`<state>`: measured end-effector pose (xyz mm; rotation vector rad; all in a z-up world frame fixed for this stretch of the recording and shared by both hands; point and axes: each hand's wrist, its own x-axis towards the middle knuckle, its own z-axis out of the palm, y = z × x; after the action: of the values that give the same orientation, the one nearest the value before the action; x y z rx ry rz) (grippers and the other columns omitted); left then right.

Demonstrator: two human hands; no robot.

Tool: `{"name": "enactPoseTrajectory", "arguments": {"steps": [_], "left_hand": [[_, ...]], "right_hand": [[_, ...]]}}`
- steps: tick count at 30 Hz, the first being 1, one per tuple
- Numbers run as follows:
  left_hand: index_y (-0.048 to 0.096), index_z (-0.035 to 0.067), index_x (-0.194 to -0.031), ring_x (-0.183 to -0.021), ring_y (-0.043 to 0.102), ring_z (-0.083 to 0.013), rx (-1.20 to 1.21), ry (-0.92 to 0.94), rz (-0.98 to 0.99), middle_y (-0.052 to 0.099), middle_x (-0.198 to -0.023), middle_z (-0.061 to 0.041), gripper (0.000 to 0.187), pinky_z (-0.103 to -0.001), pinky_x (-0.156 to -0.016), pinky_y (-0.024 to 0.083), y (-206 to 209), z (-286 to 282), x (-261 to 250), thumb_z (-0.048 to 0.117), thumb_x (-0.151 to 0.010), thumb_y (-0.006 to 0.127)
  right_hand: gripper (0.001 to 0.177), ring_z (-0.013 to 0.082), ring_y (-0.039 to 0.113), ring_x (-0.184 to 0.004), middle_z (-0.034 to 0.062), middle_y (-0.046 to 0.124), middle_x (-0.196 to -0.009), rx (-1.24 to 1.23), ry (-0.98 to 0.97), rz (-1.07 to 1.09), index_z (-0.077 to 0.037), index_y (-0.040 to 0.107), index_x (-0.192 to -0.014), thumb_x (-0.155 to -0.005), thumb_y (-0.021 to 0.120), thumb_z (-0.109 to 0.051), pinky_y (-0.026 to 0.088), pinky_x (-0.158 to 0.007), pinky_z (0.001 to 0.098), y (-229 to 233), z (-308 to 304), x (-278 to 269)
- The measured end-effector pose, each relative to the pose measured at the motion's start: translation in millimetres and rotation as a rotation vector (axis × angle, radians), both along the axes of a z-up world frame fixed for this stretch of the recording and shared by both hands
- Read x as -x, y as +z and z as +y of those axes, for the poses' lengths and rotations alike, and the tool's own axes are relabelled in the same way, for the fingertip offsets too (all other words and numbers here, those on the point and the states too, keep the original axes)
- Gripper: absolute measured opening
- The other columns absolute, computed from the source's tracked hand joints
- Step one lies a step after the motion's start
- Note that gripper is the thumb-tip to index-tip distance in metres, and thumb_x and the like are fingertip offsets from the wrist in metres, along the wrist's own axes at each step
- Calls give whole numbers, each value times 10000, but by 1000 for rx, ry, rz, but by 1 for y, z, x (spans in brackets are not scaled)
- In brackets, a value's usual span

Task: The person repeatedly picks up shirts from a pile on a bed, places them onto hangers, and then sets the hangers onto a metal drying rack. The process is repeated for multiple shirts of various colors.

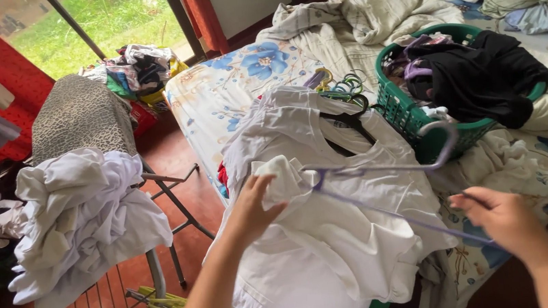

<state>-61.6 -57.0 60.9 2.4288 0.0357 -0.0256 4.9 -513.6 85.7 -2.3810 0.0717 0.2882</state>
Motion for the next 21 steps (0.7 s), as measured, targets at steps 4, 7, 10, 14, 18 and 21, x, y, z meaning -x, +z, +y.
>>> {"name": "enactPoseTrajectory", "arguments": {"steps": [4, 7, 10, 14, 18, 21], "left_hand": [[469, 213, -1495, -1429, 423, -279, -207, -24, -390, 486, -1522, -83, 841, -496, -1182, 229, 22, -29, 14, 401, -765, 841], [481, 216, -1497, -1412, 434, -284, -524, -68, -534, 525, -1388, -56, 910, -612, -1223, 103, 13, -22, 27, 518, -720, 846], [554, 187, -1391, -1262, 537, -297, -579, 6, -542, 611, -1169, -41, 790, -615, -1194, 175, 4, 0, 55, 445, -710, 860], [598, 156, -1234, -967, 651, -350, -282, 42, -379, 670, -1110, -93, 414, -465, -848, 441, -21, 39, 116, 228, -854, 746], [628, 124, -1103, -736, 618, -349, -160, 111, -382, 656, -911, -62, 231, -456, -746, 470, -58, 72, 197, 128, -885, 706], [662, 78, -1063, -705, 643, -365, 6, 238, -284, 688, -875, -103, 164, -462, -623, 469, -97, 111, 259, 26, -911, 636]], "right_hand": [[363, 152, 455, -524, 49, 549, -571, -242, 130, -1, -41, 856, -889, -915, 721, -377, 359, -528, 303, -12, 54, 1], [367, 134, 400, -558, 19, 474, -559, -296, 212, 13, -42, 766, -757, -922, 739, -370, 334, -553, 292, -7, 98, 4], [329, 124, 366, -553, 8, 457, -569, -296, 286, 55, -56, 763, -738, -909, 770, -336, 302, -531, 280, -17, 134, 11], [217, 124, 397, -489, 3, 508, -539, -176, 419, 193, -118, 862, -822, -910, 744, -277, 331, -497, 290, -35, 191, 37], [201, 102, 509, -542, -14, 577, -544, -5, 582, 265, -173, 838, -761, -886, 774, -317, 404, -569, 252, -73, 257, 81], [219, 80, 667, -690, -66, 779, -730, 96, 918, 209, -263, 777, -849, -900, 678, -451, 501, -718, 258, -121, 308, 125]]}}
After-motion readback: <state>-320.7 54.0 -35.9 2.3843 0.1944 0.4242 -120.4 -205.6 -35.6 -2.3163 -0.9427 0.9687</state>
